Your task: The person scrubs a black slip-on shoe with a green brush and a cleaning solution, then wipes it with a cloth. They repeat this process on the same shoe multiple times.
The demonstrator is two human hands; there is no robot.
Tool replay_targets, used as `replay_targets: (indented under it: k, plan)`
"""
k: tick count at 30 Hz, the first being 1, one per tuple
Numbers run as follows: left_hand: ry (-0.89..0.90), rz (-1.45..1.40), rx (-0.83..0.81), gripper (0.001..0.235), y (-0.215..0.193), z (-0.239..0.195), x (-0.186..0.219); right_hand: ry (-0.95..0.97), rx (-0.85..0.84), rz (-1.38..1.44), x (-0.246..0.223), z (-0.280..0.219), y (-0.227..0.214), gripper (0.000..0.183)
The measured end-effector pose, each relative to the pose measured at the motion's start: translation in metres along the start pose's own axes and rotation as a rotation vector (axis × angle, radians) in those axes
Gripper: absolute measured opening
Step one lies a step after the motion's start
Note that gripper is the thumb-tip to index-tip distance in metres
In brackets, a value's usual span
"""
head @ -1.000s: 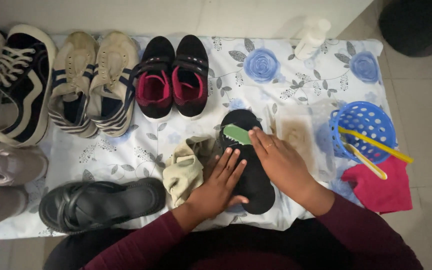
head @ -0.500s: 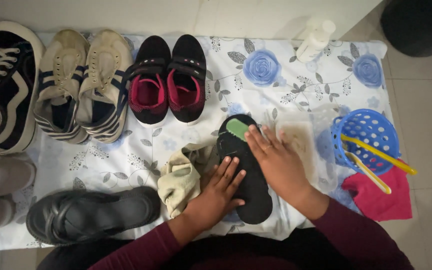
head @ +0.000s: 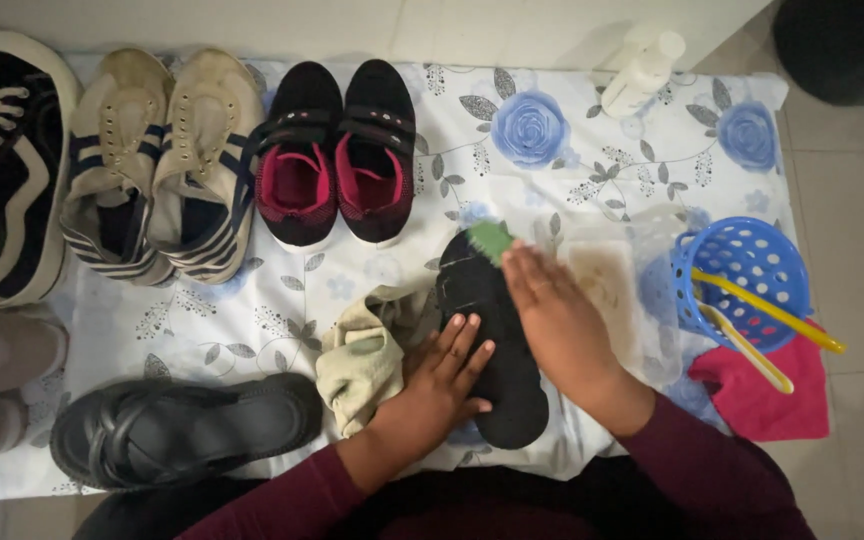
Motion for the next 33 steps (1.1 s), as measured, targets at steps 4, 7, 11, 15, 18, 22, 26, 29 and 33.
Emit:
replay_targets:
  k: [4,7,11,15,18,22,26,29,33]
  plan:
    - [-0.007,-0.003,-0.005,0.085,0.000,0.000,-0.001,-0.052,-0.070,0.100,-0.010,-0.001,0.001,0.091]
    - [-0.002,-0.068,0.000,0.085,0.003,0.000,0.000,-0.119,0.021,0.203,-0.016,-0.004,-0.007,0.067]
    - [-0.008,0.014,0.032,0.083,-0.006,0.000,0.002,0.016,-0.121,0.112,-0.004,0.000,-0.003,0.084]
    - [0.021,0.102,0.057,0.082,-0.009,0.000,0.003,-0.035,-0.054,0.265,-0.014,0.002,-0.016,0.075]
    - [-0.006,0.092,0.010,0.085,-0.002,0.000,0.002,0.005,0.020,-0.053,0.006,-0.003,0.004,0.070]
    - [0.012,0.082,0.034,0.087,-0.004,0.000,0.002,-0.018,-0.169,0.269,-0.013,-0.002,0.000,0.092]
    - [0.016,0.060,0.045,0.087,-0.007,-0.001,0.002,-0.048,-0.028,0.114,-0.007,-0.003,0.010,0.075]
    - [0.014,0.097,0.048,0.087,-0.008,-0.001,0.003,0.007,-0.176,0.100,-0.012,0.000,0.002,0.087]
    - [0.023,0.070,0.036,0.084,-0.004,-0.001,0.002,-0.034,-0.135,0.144,-0.017,-0.008,-0.004,0.085]
Point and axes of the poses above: each hand's wrist, its own z-axis towards the middle knuckle, its own y-axis out of the palm, x = y × z, the point moved 8 cm from there along z, towards the middle knuckle, and after that the axes turned 5 degrees about -y, right-handed, at the moved point
